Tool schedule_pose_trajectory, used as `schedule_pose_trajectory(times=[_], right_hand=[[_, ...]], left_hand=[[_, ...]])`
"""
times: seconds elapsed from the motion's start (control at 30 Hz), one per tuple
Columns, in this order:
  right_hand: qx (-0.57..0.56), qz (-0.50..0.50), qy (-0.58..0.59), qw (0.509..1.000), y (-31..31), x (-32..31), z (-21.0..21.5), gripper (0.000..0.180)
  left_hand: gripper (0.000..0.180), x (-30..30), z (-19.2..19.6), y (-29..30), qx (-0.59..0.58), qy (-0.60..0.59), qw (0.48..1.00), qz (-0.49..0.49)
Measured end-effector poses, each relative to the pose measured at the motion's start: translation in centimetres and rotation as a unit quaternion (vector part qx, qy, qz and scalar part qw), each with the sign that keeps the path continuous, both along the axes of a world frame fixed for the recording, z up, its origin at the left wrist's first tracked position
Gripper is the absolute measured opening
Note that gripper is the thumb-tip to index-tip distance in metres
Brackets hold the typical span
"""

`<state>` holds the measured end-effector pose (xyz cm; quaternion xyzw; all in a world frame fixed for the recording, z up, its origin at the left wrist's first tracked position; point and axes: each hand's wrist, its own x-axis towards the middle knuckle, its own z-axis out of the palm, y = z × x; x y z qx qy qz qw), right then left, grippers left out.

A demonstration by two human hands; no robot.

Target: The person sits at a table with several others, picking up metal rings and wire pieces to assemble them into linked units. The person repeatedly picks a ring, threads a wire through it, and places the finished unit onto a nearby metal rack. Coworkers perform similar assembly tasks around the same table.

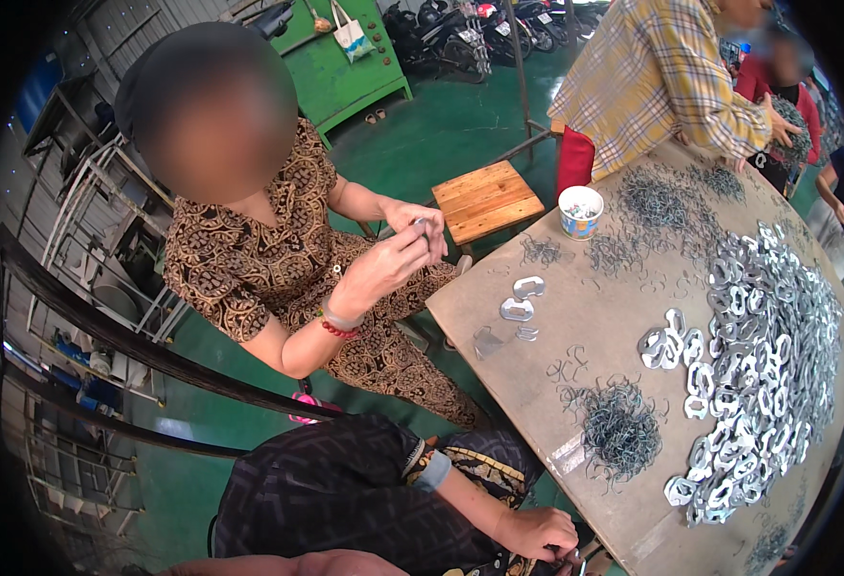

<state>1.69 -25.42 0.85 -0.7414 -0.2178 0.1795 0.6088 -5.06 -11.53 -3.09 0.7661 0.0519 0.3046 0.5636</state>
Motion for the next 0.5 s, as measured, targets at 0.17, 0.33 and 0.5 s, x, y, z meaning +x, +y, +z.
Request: schedule_pose_trajectory(times=[0.17,0.33,0.5], right_hand=[[-0.057,0.003,0.059,0.997,0.6,-0.5,2.1,0.024],[0.028,0.005,-0.017,0.999,-0.6,-0.7,-0.3,0.034],[0.059,-0.014,-0.048,0.997,2.1,-1.6,2.4,0.012]], left_hand=[[0.021,-0.7,0.8,0.5,-0.03,-0.001,0.999,-0.012],[0.021,-0.9,1.7,0.9,-0.022,0.001,1.0,-0.023],[0.02,-1.4,1.5,2.0,-0.035,0.033,0.998,-0.048]])
